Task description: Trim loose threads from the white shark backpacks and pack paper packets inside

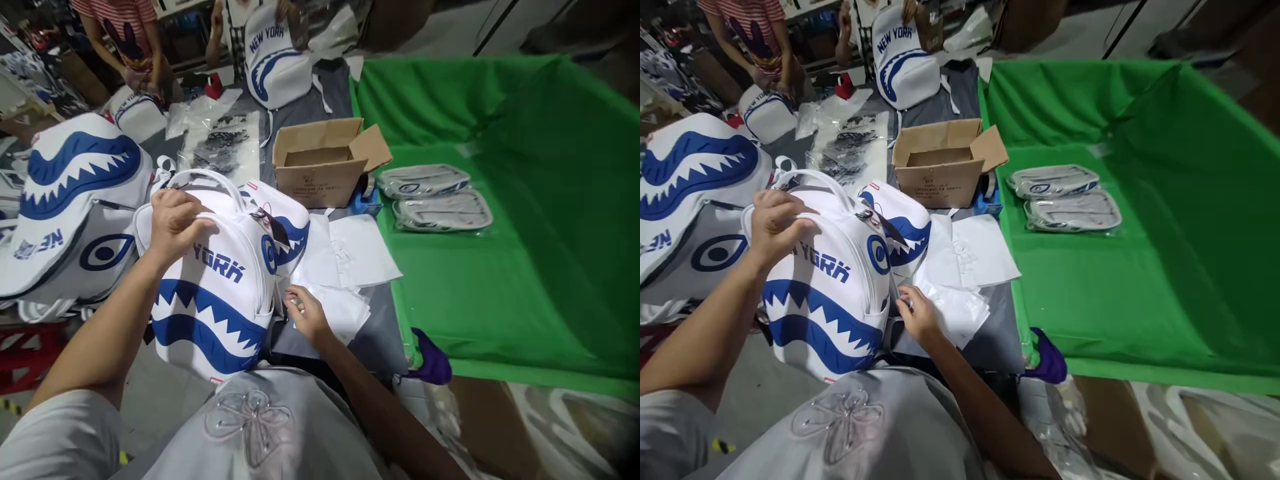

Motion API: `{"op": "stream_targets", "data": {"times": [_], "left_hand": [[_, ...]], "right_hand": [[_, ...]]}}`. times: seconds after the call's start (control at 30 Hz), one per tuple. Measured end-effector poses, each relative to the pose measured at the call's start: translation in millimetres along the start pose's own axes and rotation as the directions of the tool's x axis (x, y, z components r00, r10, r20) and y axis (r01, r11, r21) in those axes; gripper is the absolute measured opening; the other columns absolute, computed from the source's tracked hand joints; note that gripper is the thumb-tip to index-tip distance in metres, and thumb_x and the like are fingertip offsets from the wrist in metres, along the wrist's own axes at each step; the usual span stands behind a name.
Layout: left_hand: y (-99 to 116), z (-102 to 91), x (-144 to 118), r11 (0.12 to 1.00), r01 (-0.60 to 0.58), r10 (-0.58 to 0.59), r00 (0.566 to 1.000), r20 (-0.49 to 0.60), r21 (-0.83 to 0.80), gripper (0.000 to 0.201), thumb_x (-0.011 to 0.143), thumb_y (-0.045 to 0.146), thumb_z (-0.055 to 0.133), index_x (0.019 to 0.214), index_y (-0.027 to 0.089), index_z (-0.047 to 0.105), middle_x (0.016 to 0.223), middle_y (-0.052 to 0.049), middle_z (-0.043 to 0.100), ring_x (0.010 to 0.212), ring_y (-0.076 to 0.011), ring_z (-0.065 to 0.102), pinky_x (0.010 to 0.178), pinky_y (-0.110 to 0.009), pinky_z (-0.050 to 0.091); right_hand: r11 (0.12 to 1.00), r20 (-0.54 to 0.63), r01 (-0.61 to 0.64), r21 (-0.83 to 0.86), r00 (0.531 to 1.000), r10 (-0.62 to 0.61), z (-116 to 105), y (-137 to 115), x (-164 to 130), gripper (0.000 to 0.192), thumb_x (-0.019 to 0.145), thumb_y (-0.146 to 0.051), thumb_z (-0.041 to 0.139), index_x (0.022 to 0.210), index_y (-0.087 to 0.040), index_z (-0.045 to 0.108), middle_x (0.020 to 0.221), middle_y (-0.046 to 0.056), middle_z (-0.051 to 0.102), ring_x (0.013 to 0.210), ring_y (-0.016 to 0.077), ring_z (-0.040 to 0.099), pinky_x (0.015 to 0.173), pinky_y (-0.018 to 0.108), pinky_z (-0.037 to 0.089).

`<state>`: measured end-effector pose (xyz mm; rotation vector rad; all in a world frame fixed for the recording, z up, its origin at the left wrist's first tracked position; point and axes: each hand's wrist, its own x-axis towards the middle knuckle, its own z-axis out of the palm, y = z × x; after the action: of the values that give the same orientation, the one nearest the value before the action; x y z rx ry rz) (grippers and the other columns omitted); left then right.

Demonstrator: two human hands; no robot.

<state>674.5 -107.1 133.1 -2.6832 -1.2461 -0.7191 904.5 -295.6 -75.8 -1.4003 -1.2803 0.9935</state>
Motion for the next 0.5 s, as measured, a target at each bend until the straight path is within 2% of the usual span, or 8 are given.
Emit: {"op": "stream_targets", "data": {"times": [0.07,0.17,0.3,0.37,0.43,0.5], "left_hand": [[-2.3,-8.0,-5.9,1.000,0.010,-0.010,1.000,-0.017,0.017,0.056,0.094,0.064,0.044,0.087,0.016,0.073,0.087,-0.003,0.066,0.089,-0.0173,0.056,0.102,-0.042,0.036],[-2.5,-23.1,-20.6,1.000,-0.022,0.023,0.998,-0.065,0.014,0.050,0.093,0.059,0.052,0.090,0.015,0.074,0.086,-0.001,0.066,0.088,-0.0157,0.059,0.097,-0.040,0.043],[3.0,-51.6,-47.0,0.998,-0.060,0.051,0.958,-0.283,-0.025,0.037,0.087,0.051,0.059,0.089,0.018,0.076,0.083,0.000,0.067,0.081,-0.0172,0.060,0.088,-0.042,0.049],[8.2,-69.1,-60.1,1.000,0.003,-0.005,0.927,-0.375,-0.006,0.036,0.084,0.051,0.057,0.089,0.020,0.076,0.082,0.000,0.066,0.082,-0.0207,0.060,0.088,-0.045,0.049],[14.7,-87.1,-72.8,0.989,0.135,-0.100,0.908,-0.406,0.060,0.047,0.080,0.062,0.050,0.084,0.022,0.074,0.076,-0.001,0.063,0.080,-0.0234,0.060,0.087,-0.047,0.048],[22.5,-102.1,-85.0,0.951,0.279,-0.239,0.937,-0.254,0.136,0.063,0.075,0.075,0.036,0.080,0.022,0.071,0.074,-0.003,0.059,0.081,-0.0255,0.058,0.088,-0.050,0.044]], "right_hand": [[1.000,0.037,-0.008,0.019,0.999,0.007,12.8,2.2,-3.0,0.031,0.086,-0.028,0.054,0.114,-0.020,0.064,0.111,0.011,0.070,0.096,0.0226,0.067,0.067,0.032,0.056],[0.999,0.077,-0.036,0.026,0.996,0.034,15.8,5.8,-6.4,0.030,0.087,-0.026,0.055,0.116,-0.021,0.064,0.111,0.010,0.071,0.097,0.0220,0.067,0.076,0.034,0.056],[0.997,0.053,-0.033,0.065,0.998,0.030,13.0,6.9,-10.4,0.027,0.089,-0.027,0.054,0.113,-0.021,0.065,0.109,0.009,0.073,0.095,0.0210,0.068,0.081,0.036,0.056],[0.997,0.056,0.002,0.076,0.998,-0.007,11.9,1.4,-9.3,0.026,0.089,-0.027,0.054,0.112,-0.021,0.065,0.107,0.009,0.072,0.094,0.0208,0.068,0.077,0.033,0.056],[0.996,0.039,0.055,0.070,0.998,-0.058,9.9,-8.1,-6.6,0.027,0.089,-0.026,0.054,0.113,-0.021,0.064,0.108,0.010,0.072,0.093,0.0207,0.068,0.072,0.031,0.056],[0.990,0.000,0.130,0.058,0.992,-0.130,6.8,-20.0,-3.1,0.029,0.091,-0.025,0.053,0.117,-0.021,0.062,0.109,0.010,0.071,0.094,0.0209,0.068,0.070,0.030,0.056]]}}
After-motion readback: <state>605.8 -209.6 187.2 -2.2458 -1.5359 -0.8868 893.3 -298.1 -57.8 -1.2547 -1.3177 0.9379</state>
